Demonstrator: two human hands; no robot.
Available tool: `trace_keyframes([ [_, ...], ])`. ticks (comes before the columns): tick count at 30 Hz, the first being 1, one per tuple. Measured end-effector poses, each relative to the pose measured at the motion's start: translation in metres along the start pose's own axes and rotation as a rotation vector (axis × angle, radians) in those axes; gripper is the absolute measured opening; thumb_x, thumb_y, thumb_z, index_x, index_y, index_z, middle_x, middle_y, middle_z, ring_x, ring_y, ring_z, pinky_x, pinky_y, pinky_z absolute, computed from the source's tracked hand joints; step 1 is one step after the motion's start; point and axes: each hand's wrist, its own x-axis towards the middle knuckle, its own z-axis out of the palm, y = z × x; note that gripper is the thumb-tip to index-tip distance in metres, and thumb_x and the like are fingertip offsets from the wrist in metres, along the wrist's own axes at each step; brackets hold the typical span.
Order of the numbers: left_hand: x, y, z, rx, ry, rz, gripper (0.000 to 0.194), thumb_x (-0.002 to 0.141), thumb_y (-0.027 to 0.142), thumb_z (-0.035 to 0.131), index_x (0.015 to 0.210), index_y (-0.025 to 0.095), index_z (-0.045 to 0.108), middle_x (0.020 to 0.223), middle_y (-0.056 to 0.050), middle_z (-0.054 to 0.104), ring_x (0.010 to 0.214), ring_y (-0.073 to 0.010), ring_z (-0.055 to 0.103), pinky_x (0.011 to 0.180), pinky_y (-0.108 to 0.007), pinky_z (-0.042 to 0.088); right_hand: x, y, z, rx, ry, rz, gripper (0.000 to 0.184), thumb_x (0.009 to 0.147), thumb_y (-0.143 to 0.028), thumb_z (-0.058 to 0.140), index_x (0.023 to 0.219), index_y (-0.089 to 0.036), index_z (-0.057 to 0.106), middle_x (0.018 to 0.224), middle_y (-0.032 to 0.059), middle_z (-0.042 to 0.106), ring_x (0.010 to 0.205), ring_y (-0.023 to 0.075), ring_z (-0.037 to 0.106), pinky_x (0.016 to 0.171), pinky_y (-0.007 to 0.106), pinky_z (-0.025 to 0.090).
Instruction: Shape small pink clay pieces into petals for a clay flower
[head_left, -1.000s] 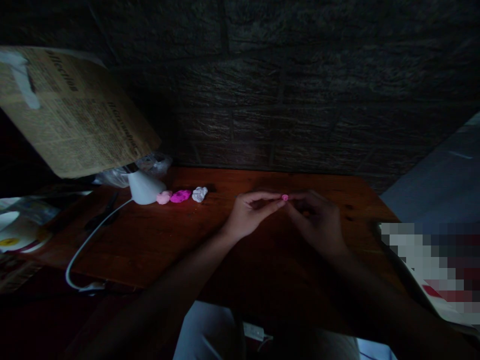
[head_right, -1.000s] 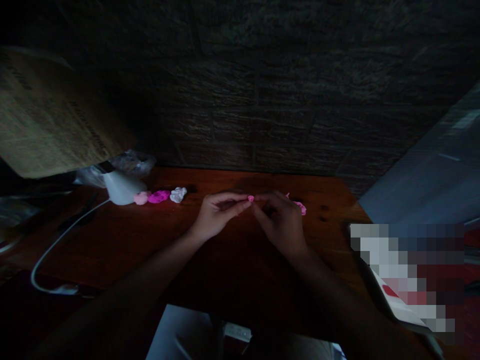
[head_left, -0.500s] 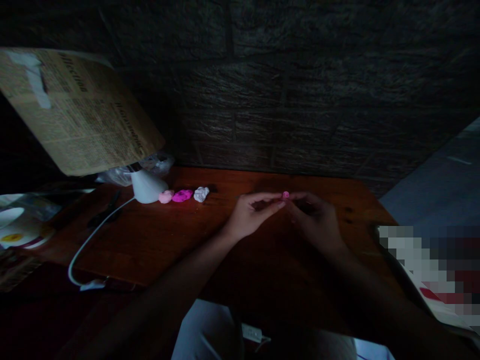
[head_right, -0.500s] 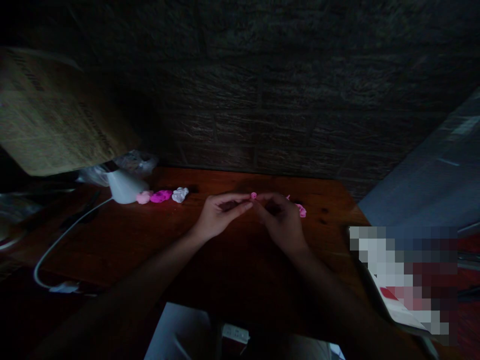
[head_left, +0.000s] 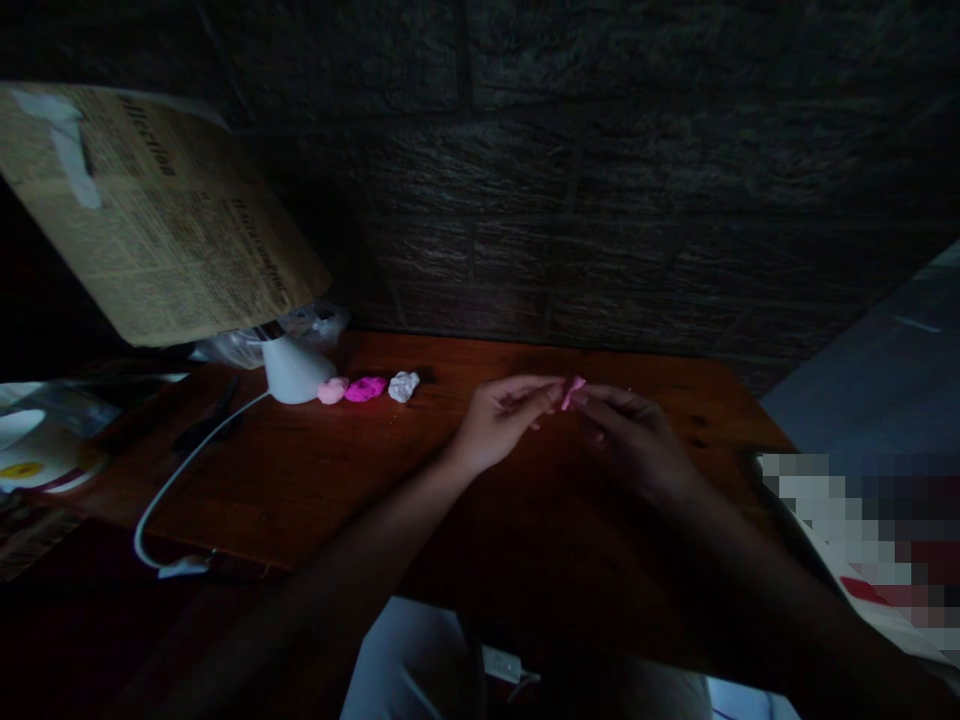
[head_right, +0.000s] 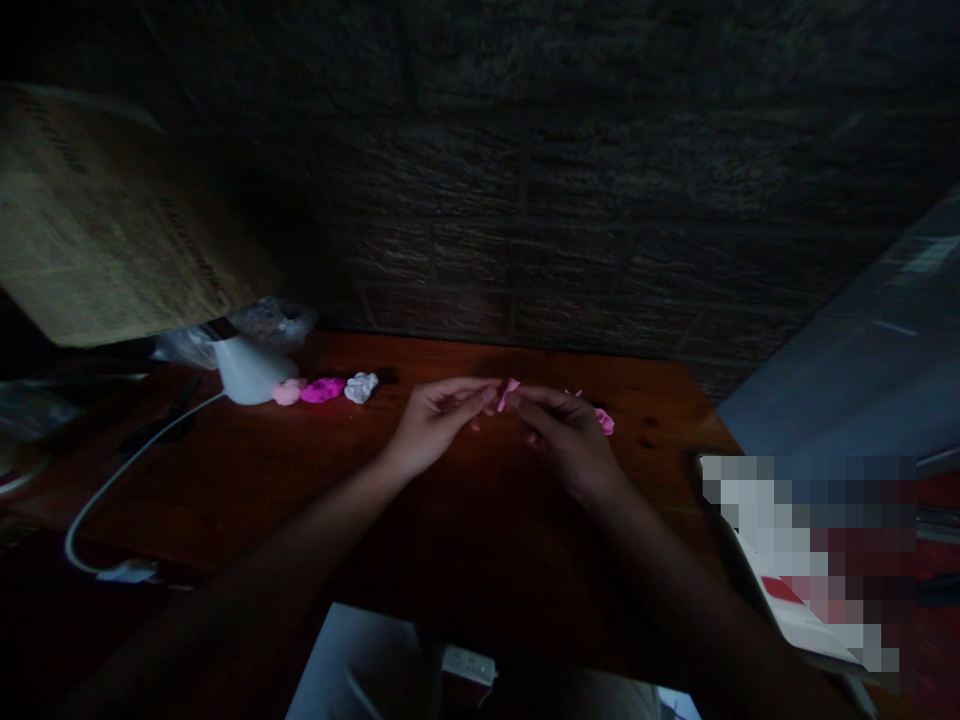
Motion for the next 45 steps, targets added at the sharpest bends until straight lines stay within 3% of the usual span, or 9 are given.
trace_keyframes([
  [8,0.0012,-0.0023,0.0020,-0.186,-0.007,-0.160,0.032,0.073,0.043,0.082,0.095,0.019,0.080,0.088,-0.005,0.075,0.075,-0.0115,0.063,0.058,-0.020,0.043,-0.0009,-0.0006,-0.0013,-0.075,-0.016,-0.005,0.028,0.070,-0.047,0.084,0.085,-0.023,0.083,0.071,0.0013,0.071,0.053,0.0085,0.042,0.049,0.023,0.036],
  [13,0.0020,-0.0010,0.0032,-0.247,0.016,-0.242,0.033,0.067,0.041,0.086,0.092,0.020,0.080,0.086,-0.004,0.074,0.074,-0.0106,0.061,0.059,-0.020,0.041,-0.0015,0.0001,-0.0010,-0.127,-0.021,-0.024,0.030,0.072,-0.049,0.082,0.089,-0.023,0.083,0.070,0.0012,0.070,0.053,0.0092,0.045,0.049,0.023,0.039],
  [24,0.0017,-0.0028,0.0049,-0.211,0.025,-0.206,0.028,0.070,0.039,0.083,0.091,0.021,0.080,0.084,-0.003,0.073,0.073,-0.0103,0.060,0.058,-0.020,0.040,-0.0025,0.0052,-0.0018,-0.142,-0.008,-0.053,0.029,0.077,-0.048,0.079,0.087,-0.021,0.082,0.055,-0.0036,0.058,0.050,0.0092,0.043,0.050,0.024,0.036],
  [31,0.0010,-0.0005,0.0053,-0.213,0.027,-0.209,0.027,0.070,0.039,0.083,0.090,0.022,0.081,0.082,-0.003,0.073,0.072,-0.0104,0.060,0.057,-0.019,0.040,-0.0033,0.0026,-0.0012,-0.220,-0.003,-0.080,0.035,0.080,-0.053,0.074,0.088,-0.020,0.081,0.054,-0.0029,0.056,0.049,0.0101,0.044,0.049,0.025,0.036],
  [37,0.0012,-0.0022,0.0054,-0.194,0.025,-0.200,0.029,0.071,0.041,0.083,0.091,0.020,0.079,0.084,-0.003,0.072,0.074,-0.0110,0.061,0.059,-0.020,0.041,-0.0044,-0.0009,0.0014,-0.215,0.019,-0.052,0.037,0.075,-0.054,0.078,0.085,-0.019,0.079,0.055,-0.0025,0.058,0.050,0.0102,0.045,0.049,0.024,0.038],
  [45,0.0011,-0.0018,0.0064,-0.194,0.026,-0.205,0.028,0.072,0.039,0.081,0.091,0.019,0.079,0.084,-0.004,0.072,0.073,-0.0112,0.061,0.058,-0.020,0.040,-0.0037,0.0055,-0.0010,-0.118,0.017,-0.047,0.022,0.075,-0.041,0.080,0.083,-0.020,0.080,0.058,-0.0029,0.059,0.050,0.0085,0.043,0.049,0.023,0.035],
])
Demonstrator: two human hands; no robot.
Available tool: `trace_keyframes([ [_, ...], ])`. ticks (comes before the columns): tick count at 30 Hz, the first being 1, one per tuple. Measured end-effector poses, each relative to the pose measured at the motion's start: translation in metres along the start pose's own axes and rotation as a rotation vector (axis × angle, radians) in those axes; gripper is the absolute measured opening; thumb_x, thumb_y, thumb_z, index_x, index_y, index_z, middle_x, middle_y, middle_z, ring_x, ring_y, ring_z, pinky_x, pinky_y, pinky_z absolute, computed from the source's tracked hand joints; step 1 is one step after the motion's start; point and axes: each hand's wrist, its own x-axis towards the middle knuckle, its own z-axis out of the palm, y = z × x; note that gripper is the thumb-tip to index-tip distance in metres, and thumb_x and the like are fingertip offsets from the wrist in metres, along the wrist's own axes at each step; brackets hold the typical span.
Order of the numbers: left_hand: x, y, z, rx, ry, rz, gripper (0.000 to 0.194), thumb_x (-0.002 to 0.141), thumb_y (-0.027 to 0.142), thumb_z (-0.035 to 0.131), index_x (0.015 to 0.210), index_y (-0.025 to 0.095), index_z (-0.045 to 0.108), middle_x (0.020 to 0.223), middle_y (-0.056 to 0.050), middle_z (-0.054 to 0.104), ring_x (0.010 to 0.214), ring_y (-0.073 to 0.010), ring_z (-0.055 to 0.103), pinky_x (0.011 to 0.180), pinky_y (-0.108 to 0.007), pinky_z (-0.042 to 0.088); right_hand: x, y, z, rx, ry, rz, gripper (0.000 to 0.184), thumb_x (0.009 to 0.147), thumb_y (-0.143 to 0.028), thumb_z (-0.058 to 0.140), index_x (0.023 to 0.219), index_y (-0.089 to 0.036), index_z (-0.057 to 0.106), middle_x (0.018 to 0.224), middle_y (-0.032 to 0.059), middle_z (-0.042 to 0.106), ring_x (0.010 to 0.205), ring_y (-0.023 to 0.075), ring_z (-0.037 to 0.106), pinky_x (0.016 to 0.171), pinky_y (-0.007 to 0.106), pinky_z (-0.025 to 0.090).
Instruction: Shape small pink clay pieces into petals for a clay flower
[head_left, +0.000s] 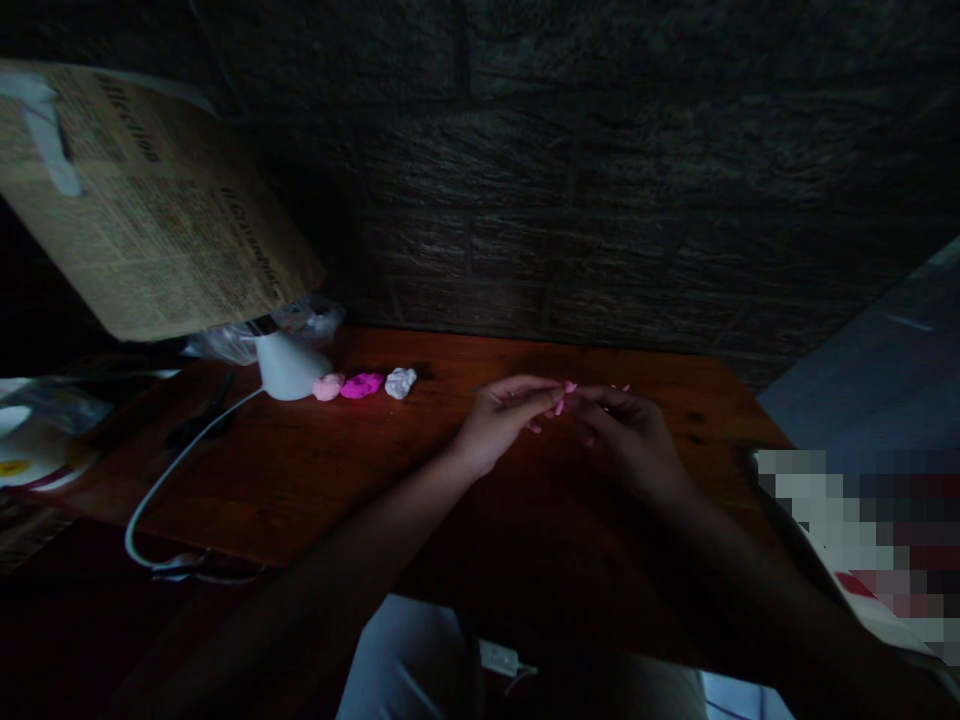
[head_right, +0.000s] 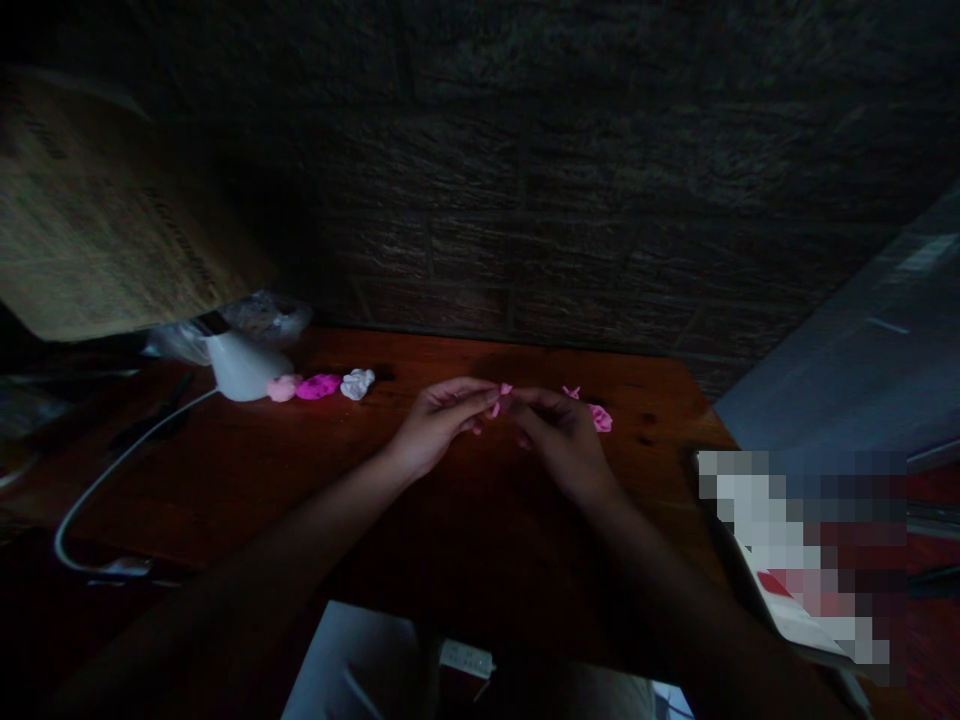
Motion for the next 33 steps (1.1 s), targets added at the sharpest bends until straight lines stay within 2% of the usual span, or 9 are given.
trace_keyframes([
  [7,-0.001,-0.001,-0.001,0.000,-0.026,0.007,0.027,0.072,0.038,0.080,0.092,0.020,0.078,0.085,-0.004,0.073,0.075,-0.0117,0.062,0.060,-0.021,0.041,0.000,0.001,0.001,0.104,-0.013,0.022,0.017,0.076,-0.038,0.080,0.079,-0.022,0.079,0.056,-0.0049,0.053,0.051,0.0079,0.041,0.048,0.022,0.033],
  [12,-0.001,0.001,0.000,-0.001,-0.032,0.003,0.027,0.073,0.039,0.080,0.091,0.019,0.078,0.084,-0.003,0.071,0.073,-0.0109,0.061,0.059,-0.021,0.040,0.001,0.000,0.001,0.075,-0.008,0.023,0.022,0.073,-0.042,0.081,0.079,-0.021,0.078,0.063,-0.0022,0.062,0.051,0.0078,0.043,0.049,0.023,0.035],
  [16,0.000,0.002,0.000,-0.004,-0.030,-0.002,0.026,0.073,0.039,0.080,0.090,0.019,0.078,0.081,-0.003,0.071,0.072,-0.0106,0.061,0.059,-0.020,0.040,0.001,0.000,-0.001,0.057,-0.006,0.023,0.023,0.074,-0.043,0.081,0.081,-0.021,0.079,0.062,-0.0019,0.062,0.052,0.0084,0.044,0.048,0.022,0.036],
  [20,0.000,0.001,-0.002,0.007,-0.032,-0.014,0.028,0.072,0.040,0.080,0.091,0.019,0.078,0.082,-0.003,0.071,0.074,-0.0115,0.062,0.059,-0.021,0.040,0.000,-0.003,-0.001,-0.022,-0.002,0.000,0.024,0.072,-0.043,0.083,0.079,-0.021,0.079,0.068,0.0002,0.067,0.055,0.0096,0.048,0.051,0.023,0.040],
  [27,0.001,0.005,-0.002,0.027,-0.042,-0.018,0.030,0.068,0.043,0.083,0.083,0.017,0.077,0.077,-0.002,0.070,0.072,-0.0109,0.061,0.060,-0.021,0.039,-0.002,-0.010,0.002,-0.101,0.013,0.003,0.031,0.066,-0.049,0.085,0.073,-0.020,0.076,0.067,0.0012,0.067,0.057,0.0113,0.052,0.051,0.024,0.044],
  [33,0.001,0.002,-0.002,0.006,-0.020,0.001,0.029,0.071,0.044,0.081,0.084,0.018,0.077,0.077,-0.001,0.067,0.070,-0.0092,0.057,0.058,-0.020,0.038,-0.002,-0.012,0.003,-0.107,0.007,0.015,0.030,0.068,-0.048,0.084,0.079,-0.021,0.078,0.062,-0.0015,0.063,0.054,0.0103,0.049,0.051,0.024,0.044],
])
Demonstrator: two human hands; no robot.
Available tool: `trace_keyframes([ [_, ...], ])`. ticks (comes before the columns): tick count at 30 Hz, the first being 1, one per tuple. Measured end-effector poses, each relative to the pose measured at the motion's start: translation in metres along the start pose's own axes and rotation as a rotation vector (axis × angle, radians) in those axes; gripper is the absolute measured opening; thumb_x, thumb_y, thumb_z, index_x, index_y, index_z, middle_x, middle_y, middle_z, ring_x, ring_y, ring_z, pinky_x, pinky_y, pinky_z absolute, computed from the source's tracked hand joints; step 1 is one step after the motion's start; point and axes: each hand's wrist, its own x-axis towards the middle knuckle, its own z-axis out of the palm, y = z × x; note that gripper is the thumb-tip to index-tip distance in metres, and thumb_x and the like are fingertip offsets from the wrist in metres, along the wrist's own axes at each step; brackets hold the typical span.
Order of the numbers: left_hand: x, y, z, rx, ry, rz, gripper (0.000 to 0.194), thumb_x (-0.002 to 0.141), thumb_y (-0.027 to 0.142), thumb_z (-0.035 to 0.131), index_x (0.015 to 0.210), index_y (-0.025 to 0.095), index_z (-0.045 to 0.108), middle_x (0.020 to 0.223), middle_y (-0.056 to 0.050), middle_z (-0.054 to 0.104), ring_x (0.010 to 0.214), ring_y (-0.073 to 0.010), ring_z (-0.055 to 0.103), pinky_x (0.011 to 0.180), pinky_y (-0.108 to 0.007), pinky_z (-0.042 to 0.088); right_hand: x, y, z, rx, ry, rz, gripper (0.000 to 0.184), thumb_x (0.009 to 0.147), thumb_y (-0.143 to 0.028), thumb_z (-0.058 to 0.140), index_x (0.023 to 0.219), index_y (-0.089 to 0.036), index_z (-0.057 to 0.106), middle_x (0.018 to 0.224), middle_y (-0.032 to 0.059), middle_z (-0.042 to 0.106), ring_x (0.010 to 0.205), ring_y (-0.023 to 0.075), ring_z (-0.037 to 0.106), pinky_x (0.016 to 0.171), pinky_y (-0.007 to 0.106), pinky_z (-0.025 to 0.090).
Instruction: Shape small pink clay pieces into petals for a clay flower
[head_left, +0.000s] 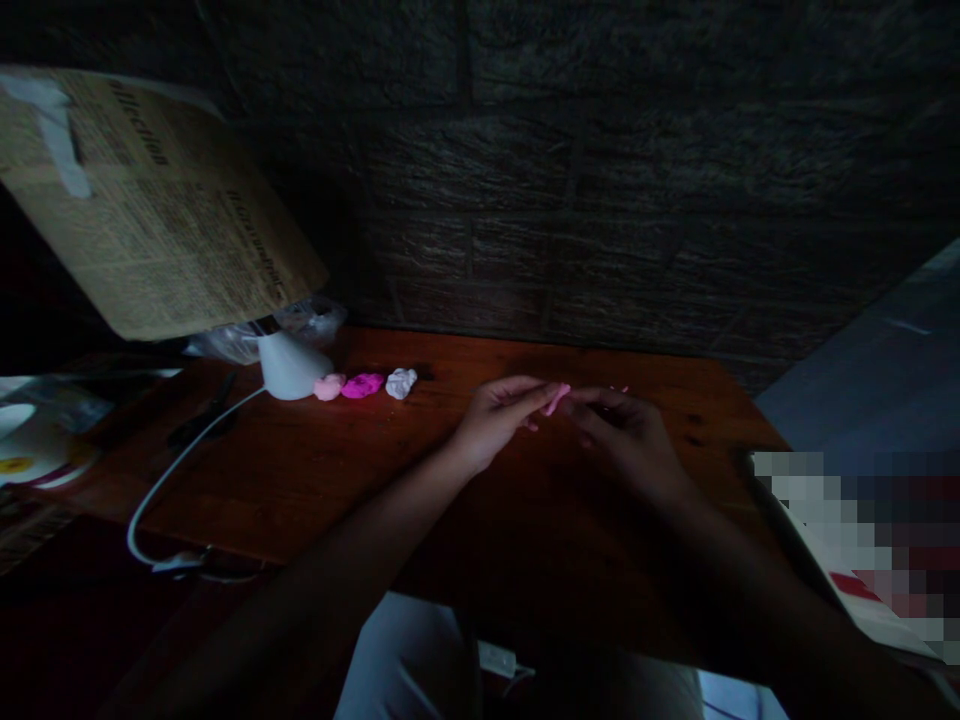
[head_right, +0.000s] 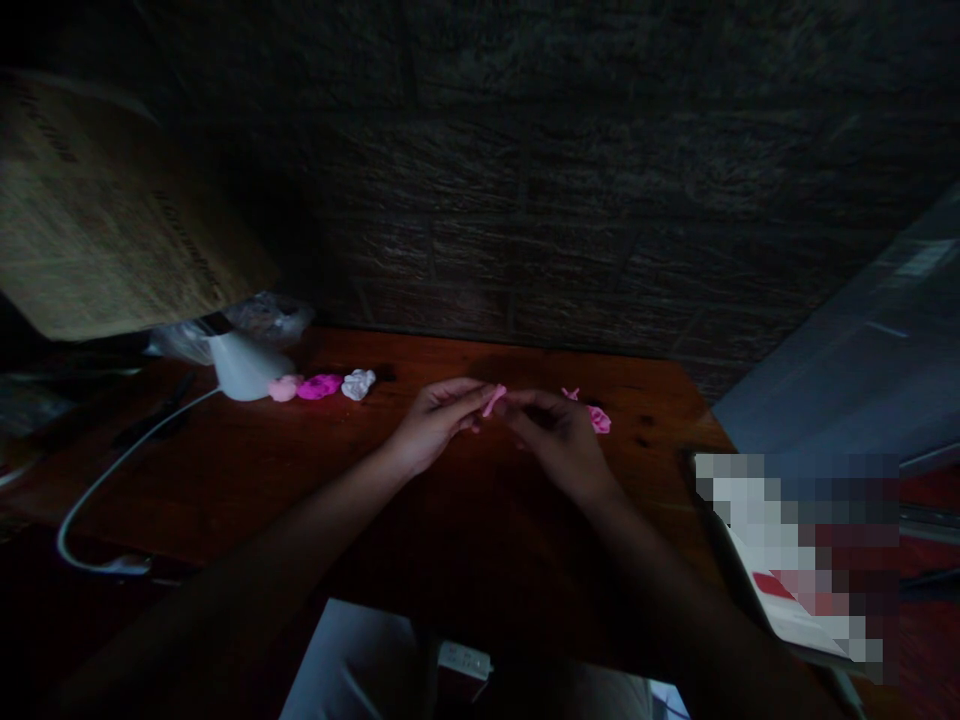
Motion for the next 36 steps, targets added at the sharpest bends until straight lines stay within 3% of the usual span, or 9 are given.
trace_keyframes([
  [14,-0.0007,-0.0009,-0.0005,-0.095,-0.030,-0.039,0.027,0.071,0.041,0.083,0.086,0.020,0.079,0.079,-0.001,0.067,0.071,-0.0088,0.057,0.058,-0.019,0.040,0.0007,0.0028,-0.0006,0.022,-0.017,-0.022,0.027,0.075,-0.048,0.079,0.079,-0.021,0.077,0.059,-0.0023,0.058,0.052,0.0098,0.044,0.049,0.025,0.040],
  [22,0.0010,-0.0027,-0.0029,-0.273,-0.083,-0.210,0.033,0.066,0.034,0.089,0.094,0.020,0.078,0.087,-0.002,0.070,0.077,-0.0100,0.062,0.065,-0.020,0.044,0.0014,0.0059,-0.0007,0.075,-0.031,-0.019,0.025,0.074,-0.045,0.081,0.082,-0.021,0.079,0.068,-0.0002,0.065,0.054,0.0090,0.047,0.050,0.023,0.042],
  [27,0.0020,-0.0029,-0.0032,-0.393,-0.080,-0.346,0.031,0.065,0.024,0.089,0.093,0.019,0.077,0.086,0.000,0.069,0.075,-0.0086,0.063,0.064,-0.020,0.043,0.0006,0.0060,-0.0005,0.083,-0.039,-0.014,0.026,0.076,-0.045,0.081,0.084,-0.021,0.079,0.059,-0.0031,0.058,0.050,0.0086,0.044,0.048,0.024,0.040],
  [36,0.0020,-0.0033,-0.0025,-0.423,-0.097,-0.359,0.023,0.068,0.020,0.085,0.088,0.019,0.075,0.079,0.001,0.067,0.072,-0.0080,0.062,0.063,-0.020,0.043,-0.0003,0.0066,0.0000,0.043,-0.054,-0.044,0.026,0.078,-0.047,0.079,0.084,-0.022,0.079,0.068,0.0002,0.066,0.053,0.0094,0.048,0.049,0.024,0.043],
])
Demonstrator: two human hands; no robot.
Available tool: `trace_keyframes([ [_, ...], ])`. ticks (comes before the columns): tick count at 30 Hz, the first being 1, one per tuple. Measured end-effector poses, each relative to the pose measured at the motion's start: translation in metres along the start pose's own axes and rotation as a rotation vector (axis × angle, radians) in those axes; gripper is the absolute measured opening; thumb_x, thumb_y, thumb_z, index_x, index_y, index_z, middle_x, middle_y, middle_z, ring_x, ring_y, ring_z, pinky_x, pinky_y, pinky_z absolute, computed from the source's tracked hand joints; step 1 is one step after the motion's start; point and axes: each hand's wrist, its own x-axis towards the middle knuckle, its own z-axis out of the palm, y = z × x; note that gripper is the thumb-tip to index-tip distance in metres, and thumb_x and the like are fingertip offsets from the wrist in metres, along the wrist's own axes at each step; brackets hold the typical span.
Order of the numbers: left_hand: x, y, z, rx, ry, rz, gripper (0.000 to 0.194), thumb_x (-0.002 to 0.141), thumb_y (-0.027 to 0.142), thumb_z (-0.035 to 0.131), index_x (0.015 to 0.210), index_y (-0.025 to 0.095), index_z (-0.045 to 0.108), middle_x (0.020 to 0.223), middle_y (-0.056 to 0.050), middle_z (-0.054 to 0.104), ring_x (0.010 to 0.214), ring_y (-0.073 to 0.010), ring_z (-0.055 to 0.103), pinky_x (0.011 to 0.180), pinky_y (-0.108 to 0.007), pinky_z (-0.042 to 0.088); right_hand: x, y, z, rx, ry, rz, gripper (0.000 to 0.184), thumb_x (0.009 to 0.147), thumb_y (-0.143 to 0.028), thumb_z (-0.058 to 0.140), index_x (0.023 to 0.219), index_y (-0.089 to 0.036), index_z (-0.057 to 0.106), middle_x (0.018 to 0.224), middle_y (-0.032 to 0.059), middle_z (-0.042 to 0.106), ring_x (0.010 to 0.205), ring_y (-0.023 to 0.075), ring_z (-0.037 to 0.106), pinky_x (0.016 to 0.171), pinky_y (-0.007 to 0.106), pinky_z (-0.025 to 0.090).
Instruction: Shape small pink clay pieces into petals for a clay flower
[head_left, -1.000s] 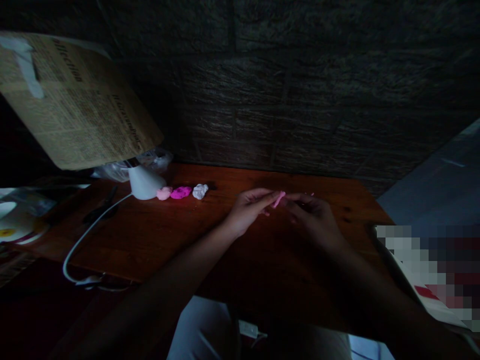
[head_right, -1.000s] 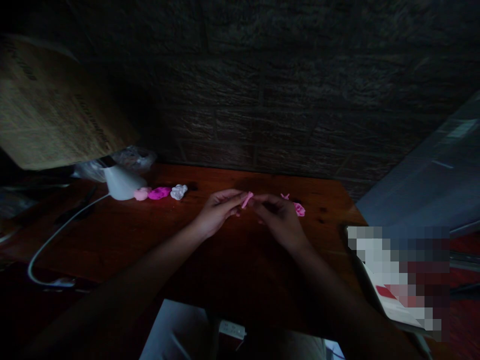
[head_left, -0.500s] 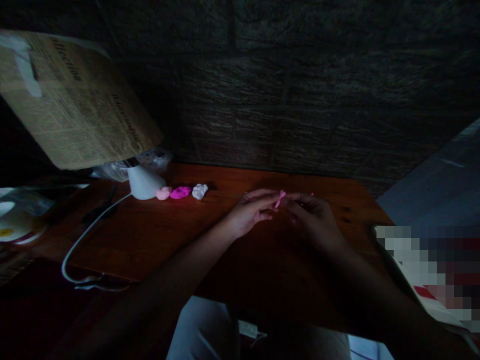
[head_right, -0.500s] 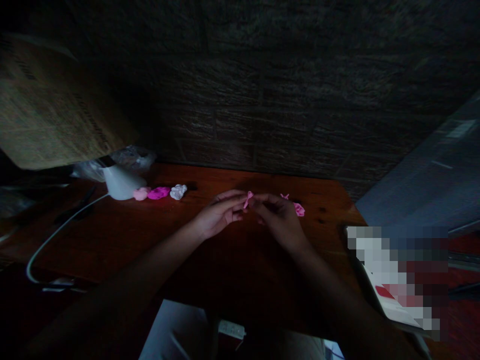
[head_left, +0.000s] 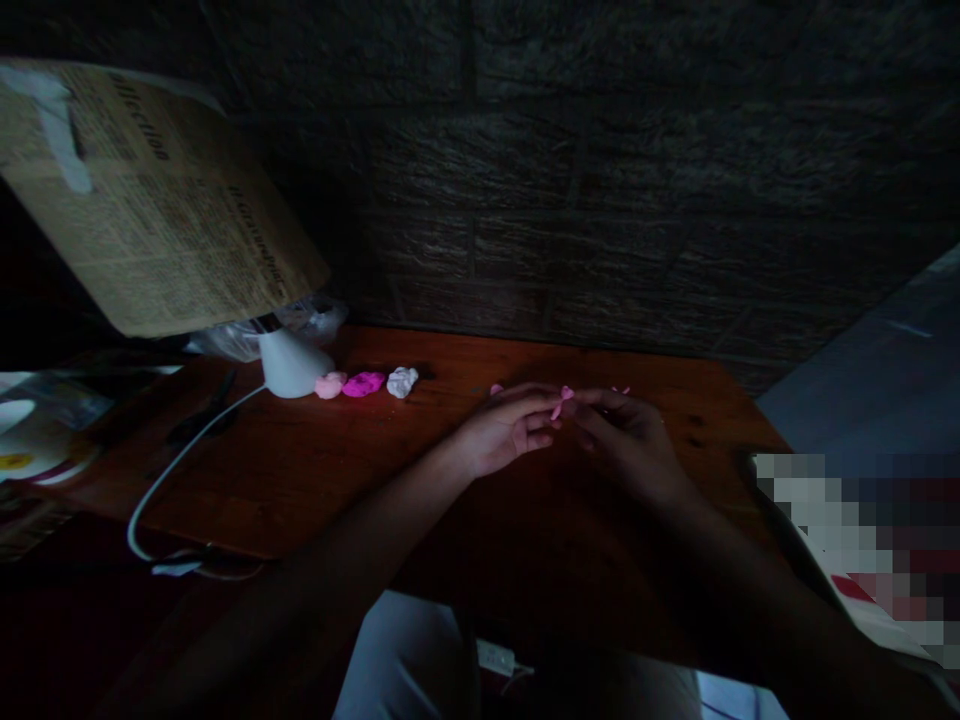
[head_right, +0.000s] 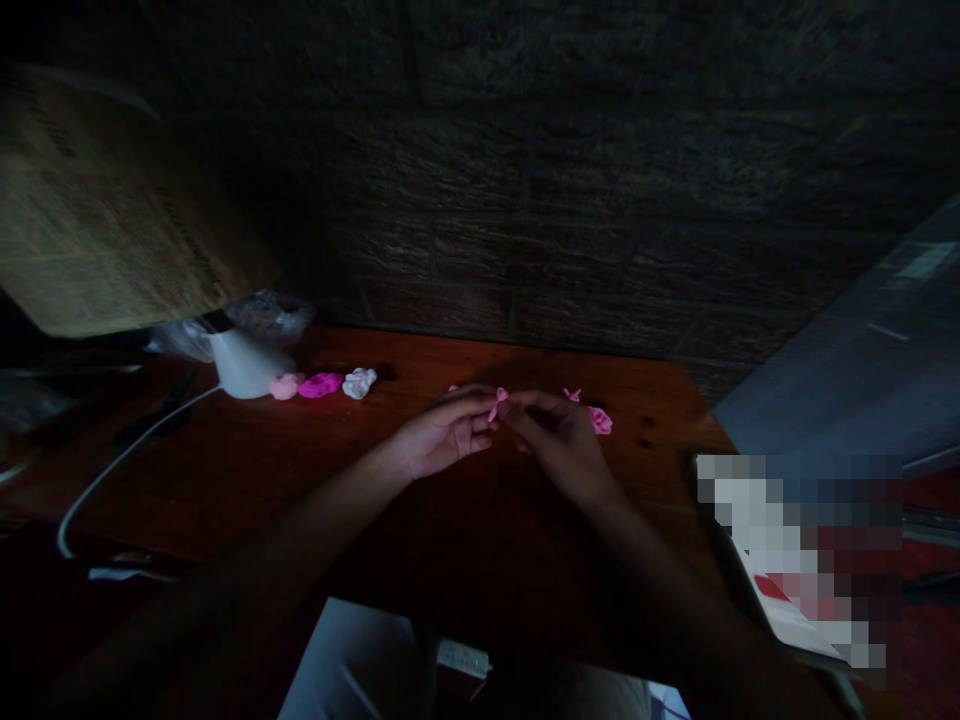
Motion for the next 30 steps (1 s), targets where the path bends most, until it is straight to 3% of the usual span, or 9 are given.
trace_keyframes([
  [6,0.004,0.004,-0.005,0.264,0.062,0.167,0.028,0.078,0.035,0.078,0.100,0.018,0.073,0.097,-0.005,0.072,0.080,-0.0122,0.065,0.067,-0.023,0.048,0.004,-0.003,-0.009,-0.164,-0.003,-0.003,0.037,0.078,-0.057,0.075,0.085,-0.021,0.078,0.069,0.0023,0.069,0.056,0.0139,0.056,0.054,0.028,0.048],
  [10,-0.001,0.030,-0.023,0.888,0.355,0.467,0.025,0.087,0.029,0.069,0.108,0.015,0.070,0.108,-0.012,0.072,0.094,-0.0191,0.068,0.085,-0.033,0.052,0.008,0.005,-0.018,-0.502,-0.072,-0.191,0.023,0.086,-0.044,0.067,0.088,-0.023,0.077,0.090,0.0071,0.079,0.079,0.0239,0.071,0.072,0.037,0.052],
  [12,-0.010,0.052,-0.034,1.299,0.504,0.503,0.031,0.087,0.028,0.069,0.114,0.013,0.070,0.118,-0.015,0.070,0.114,-0.0265,0.064,0.102,-0.039,0.048,0.009,0.008,-0.019,-0.657,-0.121,-0.286,0.017,0.088,-0.036,0.064,0.086,-0.024,0.076,0.088,0.0068,0.078,0.075,0.0235,0.070,0.070,0.037,0.050],
  [14,-0.023,0.076,-0.046,1.668,0.700,0.450,0.036,0.087,0.027,0.067,0.121,0.014,0.067,0.128,-0.017,0.066,0.129,-0.0328,0.055,0.110,-0.044,0.042,0.009,0.010,-0.019,-0.755,-0.183,-0.365,0.017,0.089,-0.032,0.061,0.080,-0.025,0.073,0.082,0.0060,0.076,0.071,0.0224,0.068,0.068,0.035,0.048],
  [17,-0.041,0.102,-0.062,1.956,0.827,0.101,0.037,0.088,0.034,0.066,0.119,0.014,0.068,0.122,-0.017,0.069,0.121,-0.0344,0.060,0.102,-0.043,0.047,0.009,0.012,-0.018,-0.837,-0.263,-0.428,0.020,0.091,-0.029,0.058,0.077,-0.025,0.071,0.078,0.0057,0.072,0.071,0.0219,0.066,0.068,0.035,0.046],
  [23,-0.049,0.104,-0.080,2.059,0.744,-0.015,0.030,0.085,0.023,0.063,0.114,0.018,0.072,0.115,-0.012,0.074,0.113,-0.0301,0.065,0.098,-0.037,0.049,0.008,0.020,-0.017,-0.893,-0.368,-0.384,0.014,0.090,-0.024,0.061,0.082,-0.024,0.073,0.087,0.0065,0.073,0.075,0.0212,0.067,0.067,0.033,0.045],
  [26,-0.041,0.089,-0.075,2.066,0.688,0.143,0.036,0.092,0.024,0.054,0.125,0.020,0.068,0.131,-0.012,0.068,0.129,-0.0277,0.056,0.112,-0.038,0.040,0.008,0.021,-0.015,-0.885,-0.393,-0.374,0.013,0.090,-0.021,0.062,0.083,-0.023,0.074,0.088,0.0065,0.074,0.076,0.0209,0.067,0.069,0.033,0.046],
  [28,-0.031,0.077,-0.068,1.963,0.518,0.362,0.038,0.094,0.029,0.054,0.128,0.017,0.067,0.133,-0.014,0.067,0.129,-0.0280,0.057,0.114,-0.041,0.038,0.008,0.021,-0.013,-0.867,-0.405,-0.360,0.013,0.090,-0.021,0.062,0.085,-0.023,0.074,0.089,0.0064,0.074,0.077,0.0206,0.068,0.070,0.033,0.047],
  [30,-0.018,0.067,-0.061,1.813,0.374,0.401,0.036,0.089,0.034,0.064,0.121,0.018,0.070,0.126,-0.013,0.071,0.123,-0.0291,0.061,0.109,-0.040,0.042,0.007,0.019,-0.012,-0.835,-0.417,-0.332,0.013,0.091,-0.024,0.062,0.086,-0.022,0.074,0.088,0.0062,0.075,0.075,0.0205,0.069,0.068,0.033,0.048],
])
